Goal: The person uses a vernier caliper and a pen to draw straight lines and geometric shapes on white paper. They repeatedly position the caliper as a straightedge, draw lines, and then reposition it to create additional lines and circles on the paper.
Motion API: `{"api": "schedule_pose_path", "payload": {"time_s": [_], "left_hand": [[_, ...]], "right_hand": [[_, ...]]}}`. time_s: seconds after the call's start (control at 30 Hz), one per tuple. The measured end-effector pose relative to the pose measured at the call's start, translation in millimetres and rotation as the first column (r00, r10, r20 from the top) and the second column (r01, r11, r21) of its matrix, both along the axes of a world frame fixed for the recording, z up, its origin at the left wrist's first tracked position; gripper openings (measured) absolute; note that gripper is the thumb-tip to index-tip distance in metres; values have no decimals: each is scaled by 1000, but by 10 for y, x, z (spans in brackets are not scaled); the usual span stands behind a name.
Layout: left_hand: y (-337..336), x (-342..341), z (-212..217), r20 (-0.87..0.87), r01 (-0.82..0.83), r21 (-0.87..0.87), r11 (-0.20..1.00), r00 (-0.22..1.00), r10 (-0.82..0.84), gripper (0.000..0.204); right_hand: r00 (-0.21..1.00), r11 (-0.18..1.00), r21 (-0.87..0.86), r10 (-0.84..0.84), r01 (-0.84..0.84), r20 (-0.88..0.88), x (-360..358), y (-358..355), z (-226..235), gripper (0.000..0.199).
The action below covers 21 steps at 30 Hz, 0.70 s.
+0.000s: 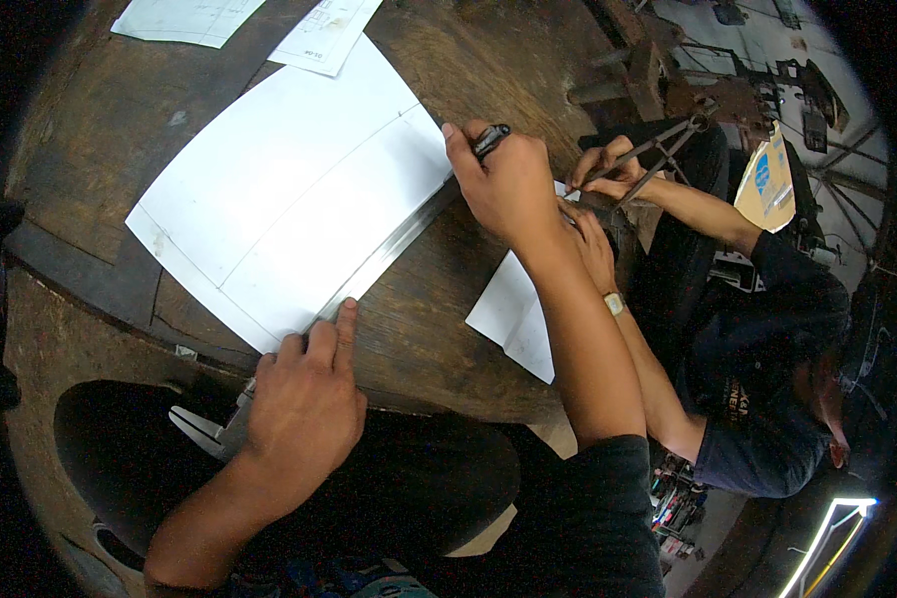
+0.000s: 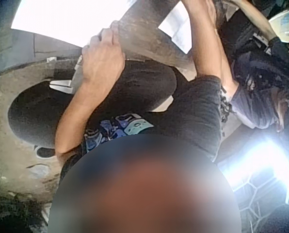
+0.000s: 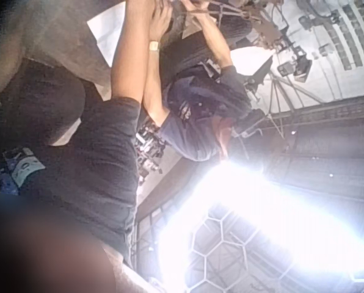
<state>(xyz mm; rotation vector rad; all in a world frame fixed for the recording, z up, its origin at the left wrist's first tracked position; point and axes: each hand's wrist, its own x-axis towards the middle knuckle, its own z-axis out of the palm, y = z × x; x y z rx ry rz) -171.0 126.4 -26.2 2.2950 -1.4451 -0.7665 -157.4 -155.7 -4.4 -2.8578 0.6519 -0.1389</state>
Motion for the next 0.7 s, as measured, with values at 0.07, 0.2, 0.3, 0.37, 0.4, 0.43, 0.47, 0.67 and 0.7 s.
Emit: {"api": "schedule_pose_path", "payload": {"time_s": [0.07,0.2,0.3,0.37,0.4,0.43,0.47,0.67,0.7], "left_hand": [[1,-1,3,11,3,1,1000,1000,-3,64],[-12,3,5,14,8,20,1000,1000,-8,64],[0,3,20,9,13,31,999,1000,-13,64],[3,3,24,21,9,29,1000,1000,-10,64],[6,3,26,10,1,18,1000,1000,-1,64],[7,1,27,13,-4,10,1000,1000,4,64],[13,1,29,32,-5,3,1000,999,5,64],[14,2,17,15,-1,-4,1000,1000,1,64],[11,2,18,14,5,8,1000,1000,-5,64]], "right_hand": [[999,998,50,-38,37,36,3,-10,-8,42],[996,998,22,-54,53,65,7,-40,-11,43],[998,1000,4,-27,27,62,-13,-42,-17,43],[998,998,26,-49,49,27,-23,-44,-23,42],[998,1000,5,-19,18,64,-25,-46,-26,42],[997,1000,-11,-11,12,71,-24,-50,-28,42],[996,1000,-26,10,-7,91,-21,-56,-30,42],[998,998,-62,-24,28,59,-5,-90,-35,42],[997,999,-46,-23,26,70,-6,-91,-34,42]]}}
